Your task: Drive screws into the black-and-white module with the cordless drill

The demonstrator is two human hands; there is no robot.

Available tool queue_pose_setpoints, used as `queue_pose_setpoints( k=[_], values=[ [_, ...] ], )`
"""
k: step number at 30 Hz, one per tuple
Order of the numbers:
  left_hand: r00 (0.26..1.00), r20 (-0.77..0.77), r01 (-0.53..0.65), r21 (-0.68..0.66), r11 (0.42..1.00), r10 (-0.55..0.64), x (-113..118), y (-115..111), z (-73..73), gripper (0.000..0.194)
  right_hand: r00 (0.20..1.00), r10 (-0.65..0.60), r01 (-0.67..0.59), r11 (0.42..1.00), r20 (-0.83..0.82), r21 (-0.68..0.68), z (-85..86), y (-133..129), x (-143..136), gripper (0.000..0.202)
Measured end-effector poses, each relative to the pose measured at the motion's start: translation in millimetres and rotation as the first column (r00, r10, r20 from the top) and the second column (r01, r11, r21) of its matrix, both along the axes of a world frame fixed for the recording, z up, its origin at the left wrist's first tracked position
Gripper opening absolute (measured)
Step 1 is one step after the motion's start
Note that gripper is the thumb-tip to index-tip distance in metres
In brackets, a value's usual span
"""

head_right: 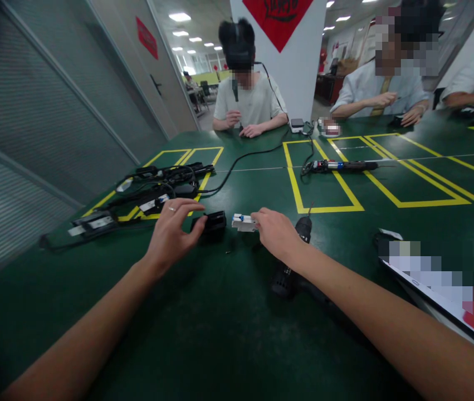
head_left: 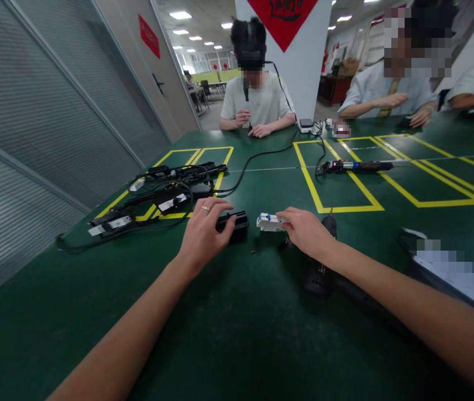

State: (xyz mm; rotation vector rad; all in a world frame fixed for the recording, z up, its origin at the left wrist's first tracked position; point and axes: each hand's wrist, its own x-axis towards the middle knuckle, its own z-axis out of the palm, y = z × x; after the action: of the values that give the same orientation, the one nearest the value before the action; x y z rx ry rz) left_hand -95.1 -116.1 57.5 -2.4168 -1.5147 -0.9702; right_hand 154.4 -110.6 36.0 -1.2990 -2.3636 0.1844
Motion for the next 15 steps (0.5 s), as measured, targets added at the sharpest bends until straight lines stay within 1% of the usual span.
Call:
queue_pose_setpoints(
  k=[2,4,6,8,10,12,15],
  values=[
    [0.994,-0.068,0.082,-0.056,0.995,-0.085,3.6,-2.7,2.2,0.030,1.000,-0.006,0.006,1.000,-0.007,-0.005,0.3,0.1,0.3,0.025],
    [0.993,-0.077,0.078,-0.131,0.988,-0.088,0.8,1.9,-4.0,0.047,1.000,-0.011,0.011,1.000,-0.016,-0.011,0.1,0.1,0.2,0.025],
    [0.998,-0.039,0.045,-0.242,0.969,-0.056,-6.9,10.7,-14.5,0.059,1.000,-0.013,0.012,1.000,-0.026,-0.020,-0.4,0.5,0.0,0.025],
    [0.999,0.000,0.034,-0.367,0.929,-0.036,-15.6,19.7,-24.2,0.057,0.999,-0.020,0.019,0.999,-0.036,-0.031,-1.2,1.3,0.2,0.025],
    [1.000,0.020,0.028,-0.435,0.900,-0.021,-21.9,25.4,-29.6,0.050,0.998,-0.035,0.033,0.998,-0.044,-0.044,-2.4,2.7,0.9,0.025],
    [1.000,0.025,0.002,-0.467,0.884,0.010,-24.2,26.9,-30.0,0.045,0.997,-0.058,0.055,0.997,-0.050,-0.057,-3.9,4.6,1.8,0.025],
    [0.998,0.004,-0.059,-0.478,0.876,0.069,-21.4,22.7,-24.1,0.041,0.994,-0.098,0.094,0.993,-0.056,-0.070,-6.1,7.2,2.8,0.026]
  ],
)
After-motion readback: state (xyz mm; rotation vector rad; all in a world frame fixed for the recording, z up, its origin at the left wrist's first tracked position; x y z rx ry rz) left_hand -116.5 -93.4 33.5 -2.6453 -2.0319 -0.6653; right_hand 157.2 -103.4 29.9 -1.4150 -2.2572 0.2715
